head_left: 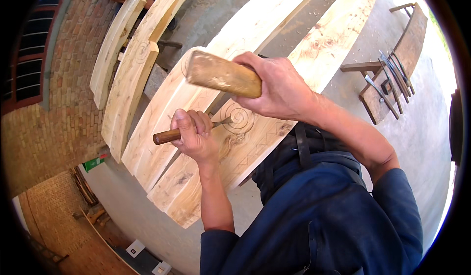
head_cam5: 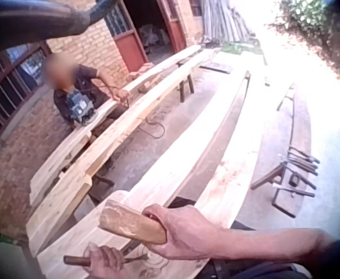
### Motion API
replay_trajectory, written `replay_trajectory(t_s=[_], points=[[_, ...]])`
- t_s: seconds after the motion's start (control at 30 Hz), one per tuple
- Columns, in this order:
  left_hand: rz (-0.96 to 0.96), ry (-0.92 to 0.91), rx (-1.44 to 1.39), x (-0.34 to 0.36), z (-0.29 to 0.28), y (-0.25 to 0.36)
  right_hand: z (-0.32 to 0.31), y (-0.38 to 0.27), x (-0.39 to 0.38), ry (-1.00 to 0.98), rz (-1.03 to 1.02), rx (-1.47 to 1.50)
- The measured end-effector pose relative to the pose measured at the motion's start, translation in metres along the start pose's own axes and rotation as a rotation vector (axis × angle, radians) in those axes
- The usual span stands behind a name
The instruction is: The person carves a circular design into a wooden plank using a chisel and a wooden mallet. They switch between different chisels from a nearby bench, striking them with the mallet to remove wood and shape the spiral pattern.
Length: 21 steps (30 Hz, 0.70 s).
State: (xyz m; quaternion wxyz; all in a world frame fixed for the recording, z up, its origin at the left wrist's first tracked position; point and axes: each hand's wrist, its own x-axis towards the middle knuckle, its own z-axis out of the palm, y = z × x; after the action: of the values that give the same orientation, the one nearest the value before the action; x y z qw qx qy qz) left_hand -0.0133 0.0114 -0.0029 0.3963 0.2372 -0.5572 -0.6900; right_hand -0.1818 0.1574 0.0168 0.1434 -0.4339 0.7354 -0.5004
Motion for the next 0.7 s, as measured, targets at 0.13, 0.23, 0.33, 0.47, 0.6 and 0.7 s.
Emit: replay_trajectory(t_s=[0.13,0.23,0.33,0.47,0.6,0.7], points=[[0.007,-0.014,0.043,-0.005,-0.008,-0.004,-0.018,-0.065,0.04,0.071,-0.372,-0.117],[0.269,0.068,0.392,-0.01,-0.015,-0.026,-0.018,-0.107,0.061,0.185,-0.539,-0.013],[0.215,0.036,0.672,-0.018,-0.033,-0.041,-0.01,-0.125,0.067,0.319,-0.586,0.15],[0.142,0.103,0.138,-0.017,-0.018,-0.034,-0.001,-0.088,0.062,0.038,-0.917,-0.45],[0.361,-0.037,0.392,-0.012,-0.031,-0.033,0.002,-0.105,0.068,0.221,-0.932,-0.443],[0.39,-0.001,1.119,-0.033,-0.047,-0.045,-0.021,-0.142,0.067,0.318,-0.762,-0.063]])
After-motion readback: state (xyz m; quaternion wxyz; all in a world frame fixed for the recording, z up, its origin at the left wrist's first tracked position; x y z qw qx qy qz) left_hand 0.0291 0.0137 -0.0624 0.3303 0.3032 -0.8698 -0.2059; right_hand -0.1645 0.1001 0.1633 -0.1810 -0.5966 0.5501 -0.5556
